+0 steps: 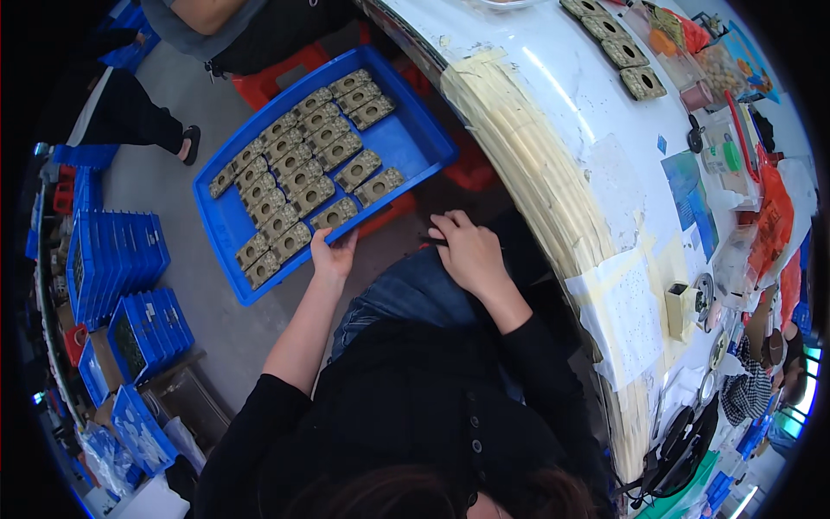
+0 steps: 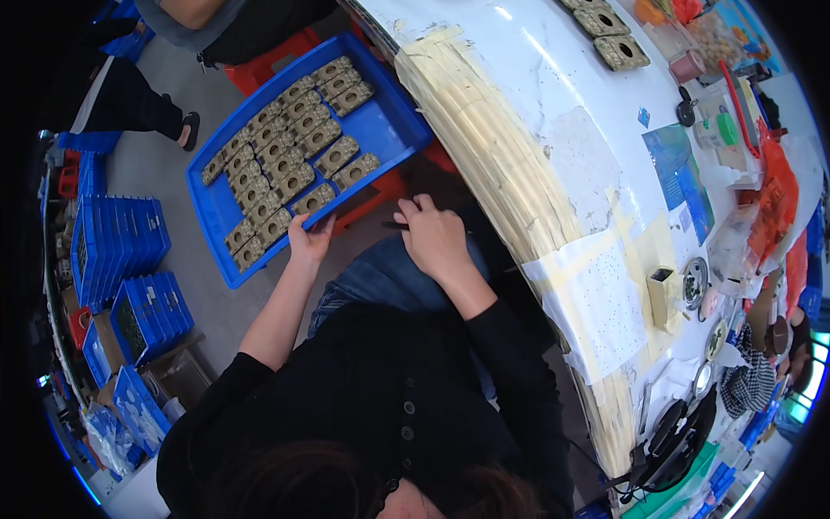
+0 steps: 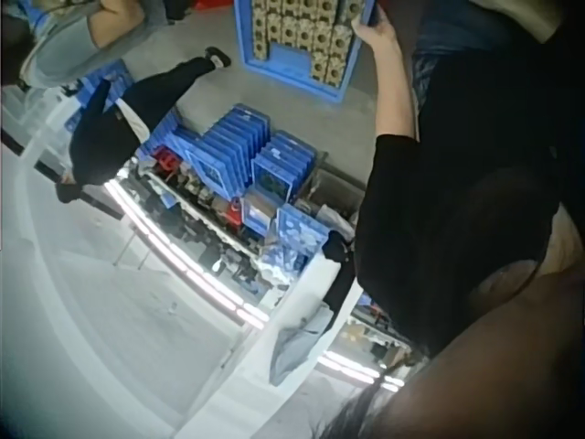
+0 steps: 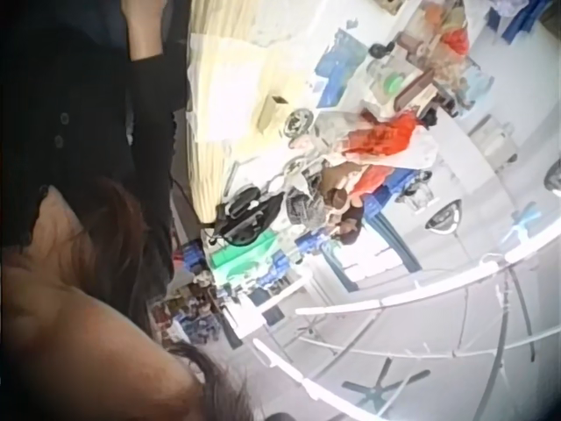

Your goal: Use a black pen and tweezers to detail and assemble miniature toy tank models at a factory workbench.

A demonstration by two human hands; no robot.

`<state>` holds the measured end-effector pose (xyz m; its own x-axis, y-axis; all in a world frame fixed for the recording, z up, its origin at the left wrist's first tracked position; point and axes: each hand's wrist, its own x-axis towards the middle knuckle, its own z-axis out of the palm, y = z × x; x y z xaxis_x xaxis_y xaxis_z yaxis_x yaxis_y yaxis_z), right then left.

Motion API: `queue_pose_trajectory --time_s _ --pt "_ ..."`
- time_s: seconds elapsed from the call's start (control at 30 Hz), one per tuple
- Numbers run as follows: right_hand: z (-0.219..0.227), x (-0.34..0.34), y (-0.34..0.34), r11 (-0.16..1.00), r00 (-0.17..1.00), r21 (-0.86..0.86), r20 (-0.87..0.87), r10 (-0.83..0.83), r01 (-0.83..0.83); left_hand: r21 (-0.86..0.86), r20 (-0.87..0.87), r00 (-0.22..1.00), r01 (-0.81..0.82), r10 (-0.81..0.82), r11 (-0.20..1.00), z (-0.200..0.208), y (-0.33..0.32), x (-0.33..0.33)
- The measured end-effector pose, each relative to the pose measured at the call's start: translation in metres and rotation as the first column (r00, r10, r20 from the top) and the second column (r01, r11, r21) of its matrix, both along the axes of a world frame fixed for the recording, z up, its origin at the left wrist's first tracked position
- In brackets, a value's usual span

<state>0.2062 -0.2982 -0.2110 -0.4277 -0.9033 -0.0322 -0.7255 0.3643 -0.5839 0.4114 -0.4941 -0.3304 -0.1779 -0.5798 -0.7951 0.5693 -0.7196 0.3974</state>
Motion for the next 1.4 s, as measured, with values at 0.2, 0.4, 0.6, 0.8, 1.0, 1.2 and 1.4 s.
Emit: queue_pose_trajectory --time_s 0.2,0.4,0.6,0.8,1.0,1.2,1.4 --pt "0.054 0.005 0.051 0.987 0.971 -0.136 0.233 -0.056 0.089 0.225 0.018 0.887 0.447 -0.462 0.866 0.051 0.017 0.009" --pt "0.108 0.0 0.104 0.96 0.881 -0.244 0.474 -0.009 0.141 -0.274 0.732 0.352 0.936 -0.583 0.22 0.097 -0.002 -0.022" --pt "0.153 -0.009 0.18 0.905 0.812 -0.365 0.582 0.04 0.217 0.325 0.921 -0.23 0.899 0.316 -0.294 0.064 -0.058 -0.107" --pt "0.167 -0.007 0.228 0.849 0.776 -0.319 0.611 -0.155 0.421 0.548 0.836 -0.498 0.78 0.229 -0.302 0.049 -0.062 -0.115" --pt "0.162 -0.004 0.226 0.818 0.787 -0.357 0.591 -0.175 0.45 0.576 0.8 -0.486 0.787 0.351 -0.222 0.038 -0.047 -0.119" --pt "0.146 0.004 0.219 0.777 0.737 -0.358 0.649 -0.191 0.517 0.763 0.642 -0.642 0.584 0.418 -0.276 0.041 -0.057 -0.146" --pt "0.145 -0.002 0.215 0.753 0.701 -0.364 0.69 -0.178 0.549 0.608 0.793 -0.534 0.722 0.294 -0.329 0.07 -0.072 -0.147"
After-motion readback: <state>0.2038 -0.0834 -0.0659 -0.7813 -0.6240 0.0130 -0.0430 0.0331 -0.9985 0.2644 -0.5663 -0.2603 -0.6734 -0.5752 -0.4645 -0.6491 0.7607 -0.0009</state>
